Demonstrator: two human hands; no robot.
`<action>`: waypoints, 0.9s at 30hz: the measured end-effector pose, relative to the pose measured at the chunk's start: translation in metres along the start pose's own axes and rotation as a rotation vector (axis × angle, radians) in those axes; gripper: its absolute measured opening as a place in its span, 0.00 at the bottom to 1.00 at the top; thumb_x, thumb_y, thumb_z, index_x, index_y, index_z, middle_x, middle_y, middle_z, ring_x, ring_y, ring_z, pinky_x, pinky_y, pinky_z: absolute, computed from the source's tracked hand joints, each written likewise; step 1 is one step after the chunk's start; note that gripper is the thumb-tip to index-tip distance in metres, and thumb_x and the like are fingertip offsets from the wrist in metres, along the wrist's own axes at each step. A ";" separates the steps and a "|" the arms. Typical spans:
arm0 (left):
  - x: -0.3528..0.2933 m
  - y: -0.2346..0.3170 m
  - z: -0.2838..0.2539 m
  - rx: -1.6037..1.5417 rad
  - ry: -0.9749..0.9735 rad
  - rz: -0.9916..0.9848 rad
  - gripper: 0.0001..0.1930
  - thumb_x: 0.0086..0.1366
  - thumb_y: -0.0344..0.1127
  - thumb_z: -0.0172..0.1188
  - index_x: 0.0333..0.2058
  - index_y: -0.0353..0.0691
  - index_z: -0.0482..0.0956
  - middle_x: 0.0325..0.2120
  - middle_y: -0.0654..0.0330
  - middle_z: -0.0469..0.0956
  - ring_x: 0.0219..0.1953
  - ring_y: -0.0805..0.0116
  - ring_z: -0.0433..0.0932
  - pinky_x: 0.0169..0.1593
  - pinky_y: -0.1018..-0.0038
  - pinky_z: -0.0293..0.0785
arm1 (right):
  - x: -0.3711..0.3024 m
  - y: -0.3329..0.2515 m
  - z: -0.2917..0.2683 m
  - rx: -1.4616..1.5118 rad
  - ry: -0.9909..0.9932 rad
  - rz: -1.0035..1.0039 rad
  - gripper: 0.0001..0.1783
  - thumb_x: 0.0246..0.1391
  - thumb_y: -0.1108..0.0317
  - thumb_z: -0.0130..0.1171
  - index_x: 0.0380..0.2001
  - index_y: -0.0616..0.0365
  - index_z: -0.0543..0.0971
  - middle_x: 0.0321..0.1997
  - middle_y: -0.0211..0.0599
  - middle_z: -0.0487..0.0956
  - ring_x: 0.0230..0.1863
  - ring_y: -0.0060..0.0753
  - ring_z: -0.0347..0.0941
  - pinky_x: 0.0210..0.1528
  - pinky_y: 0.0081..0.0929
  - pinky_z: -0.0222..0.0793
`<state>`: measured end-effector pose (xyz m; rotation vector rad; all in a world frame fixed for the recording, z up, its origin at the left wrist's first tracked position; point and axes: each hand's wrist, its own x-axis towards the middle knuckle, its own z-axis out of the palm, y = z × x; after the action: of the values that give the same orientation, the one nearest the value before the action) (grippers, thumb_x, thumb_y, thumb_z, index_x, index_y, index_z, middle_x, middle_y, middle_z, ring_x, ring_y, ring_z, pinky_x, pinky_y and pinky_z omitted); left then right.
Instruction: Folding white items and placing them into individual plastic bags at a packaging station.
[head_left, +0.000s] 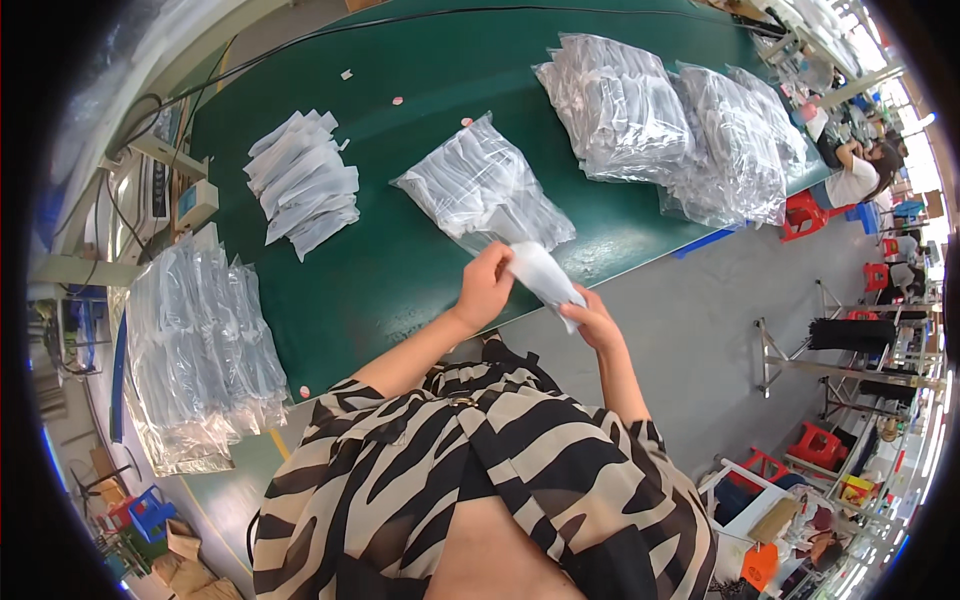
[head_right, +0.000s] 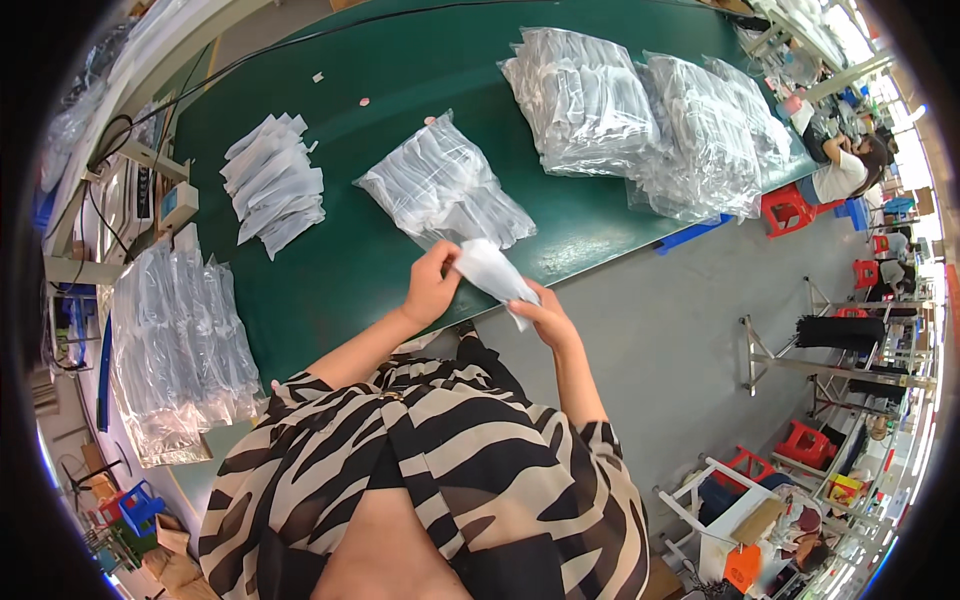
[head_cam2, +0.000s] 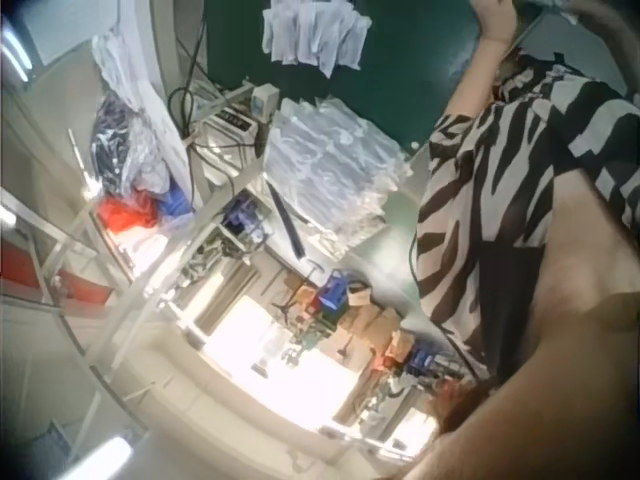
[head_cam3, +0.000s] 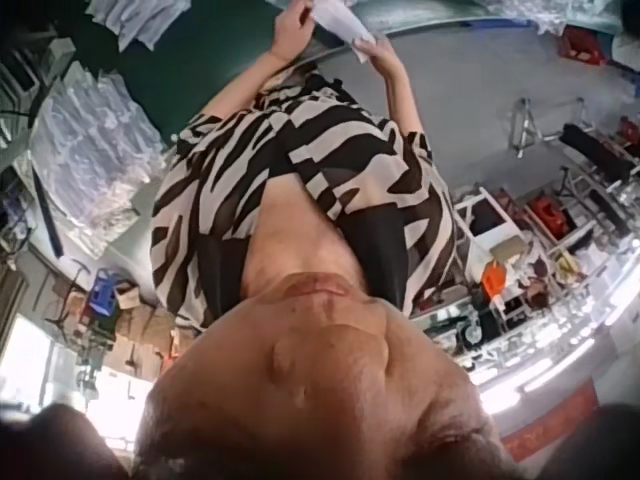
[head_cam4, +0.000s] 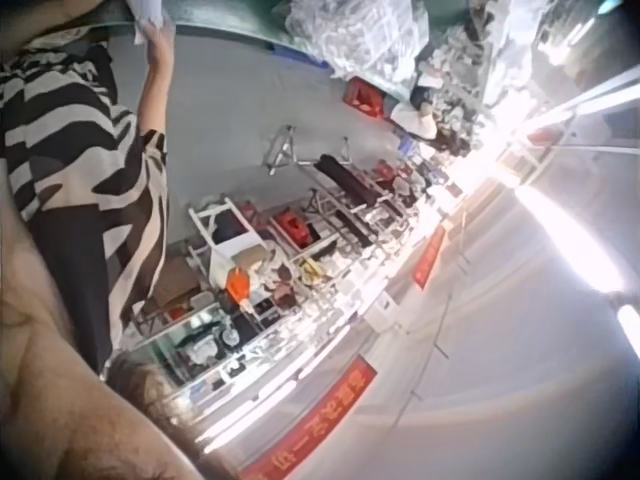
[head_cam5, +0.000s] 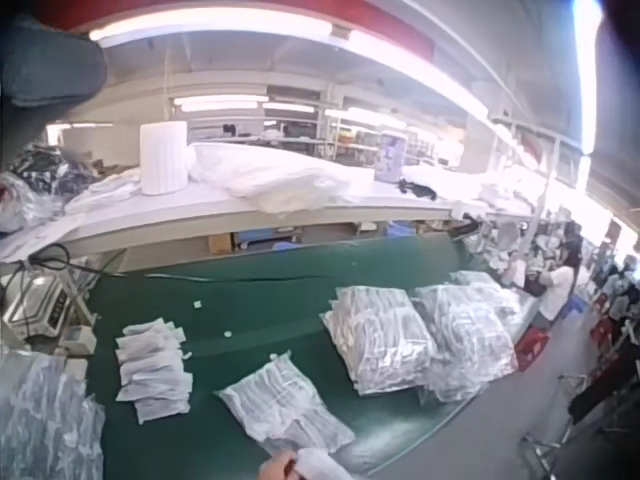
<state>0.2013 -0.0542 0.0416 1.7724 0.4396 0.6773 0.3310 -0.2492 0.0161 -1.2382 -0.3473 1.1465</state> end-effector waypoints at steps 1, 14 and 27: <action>0.000 0.002 0.002 0.000 0.050 0.020 0.03 0.62 0.24 0.58 0.34 0.35 0.72 0.24 0.57 0.70 0.26 0.65 0.72 0.33 0.71 0.70 | 0.010 -0.009 0.007 -0.157 0.008 0.015 0.41 0.42 0.54 0.71 0.57 0.69 0.72 0.48 0.39 0.78 0.49 0.31 0.73 0.54 0.27 0.65; -0.037 0.016 -0.013 0.225 -0.084 0.184 0.04 0.60 0.26 0.57 0.33 0.36 0.71 0.29 0.50 0.73 0.32 0.46 0.74 0.37 0.60 0.71 | 0.081 0.022 0.112 -1.520 0.324 -0.284 0.46 0.44 0.41 0.67 0.60 0.61 0.70 0.59 0.60 0.69 0.60 0.60 0.65 0.58 0.57 0.60; -0.094 0.000 -0.039 0.126 -0.113 0.053 0.04 0.62 0.29 0.56 0.34 0.36 0.71 0.29 0.52 0.74 0.32 0.52 0.77 0.37 0.63 0.73 | 0.036 0.099 0.099 -1.492 0.193 -0.705 0.46 0.50 0.60 0.62 0.68 0.66 0.56 0.67 0.72 0.57 0.67 0.71 0.54 0.66 0.57 0.51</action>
<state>0.1044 -0.0818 0.0287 1.9371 0.3661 0.5942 0.2236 -0.1746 -0.0468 -2.1661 -1.5059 -0.0320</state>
